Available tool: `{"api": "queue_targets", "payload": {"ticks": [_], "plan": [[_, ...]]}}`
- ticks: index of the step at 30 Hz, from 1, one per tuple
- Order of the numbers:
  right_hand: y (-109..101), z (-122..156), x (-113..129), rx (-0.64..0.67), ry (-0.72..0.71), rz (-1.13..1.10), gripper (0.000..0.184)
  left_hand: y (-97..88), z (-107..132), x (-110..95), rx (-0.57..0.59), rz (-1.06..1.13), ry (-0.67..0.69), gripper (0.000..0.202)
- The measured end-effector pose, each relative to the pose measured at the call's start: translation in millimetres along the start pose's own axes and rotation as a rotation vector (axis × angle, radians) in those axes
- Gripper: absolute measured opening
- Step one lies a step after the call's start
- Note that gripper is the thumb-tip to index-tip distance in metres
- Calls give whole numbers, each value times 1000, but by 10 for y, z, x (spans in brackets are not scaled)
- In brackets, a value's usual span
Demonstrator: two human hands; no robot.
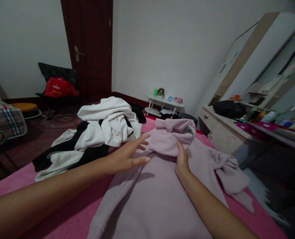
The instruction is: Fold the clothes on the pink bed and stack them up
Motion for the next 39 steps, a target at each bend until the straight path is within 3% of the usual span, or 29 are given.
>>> {"api": "queue_targets", "payload": {"ticks": [2,4,6,8,11,14,18,20,22,25,27,29,32,35,39], "plan": [[-24,71,137,-29,-4,-32,56,-59,-84,28,-105,58,-22,85],[11,136,360,4,-97,-47,51,-231,-112,-6,-285,32,1,94],[65,203,568,56,-212,-74,49,-443,-70,-161,-470,-99,91,102],[111,277,729,108,-318,-119,49,-543,-31,-381,-515,-295,192,107],[214,436,956,258,-523,-94,46,-439,-61,-586,-329,-540,261,105],[361,668,1137,495,-781,45,33,-210,-76,-642,-133,-670,342,97],[450,868,1188,653,-993,209,38,12,-58,-575,29,-711,361,48],[455,859,1171,643,-980,251,47,-30,-47,-592,17,-691,333,29],[413,785,1159,556,-914,252,53,-227,-41,-697,-100,-637,351,18],[334,640,1092,421,-792,265,56,-914,-29,-743,-521,-511,303,9],[298,537,996,363,-715,308,57,-1510,50,-545,-888,-454,165,18],[265,433,861,311,-640,371,56,-1995,143,-234,-1140,-459,0,30],[279,320,605,317,-550,470,47,-2364,136,94,-1176,-657,-138,54],[325,215,353,369,-474,479,33,-2300,52,73,-1113,-747,-61,58],[228,-91,185,303,-394,393,30,-1666,-303,-358,-854,-843,158,29]]}}
Point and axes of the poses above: each hand's wrist, its own z-axis away from the middle knuckle, its own y-axis out of the palm, x = y × z, the point moved 8 cm from there along -z, towards the middle knuckle, and after that the axes turned 3 degrees about -z, right-handed, at the moved point
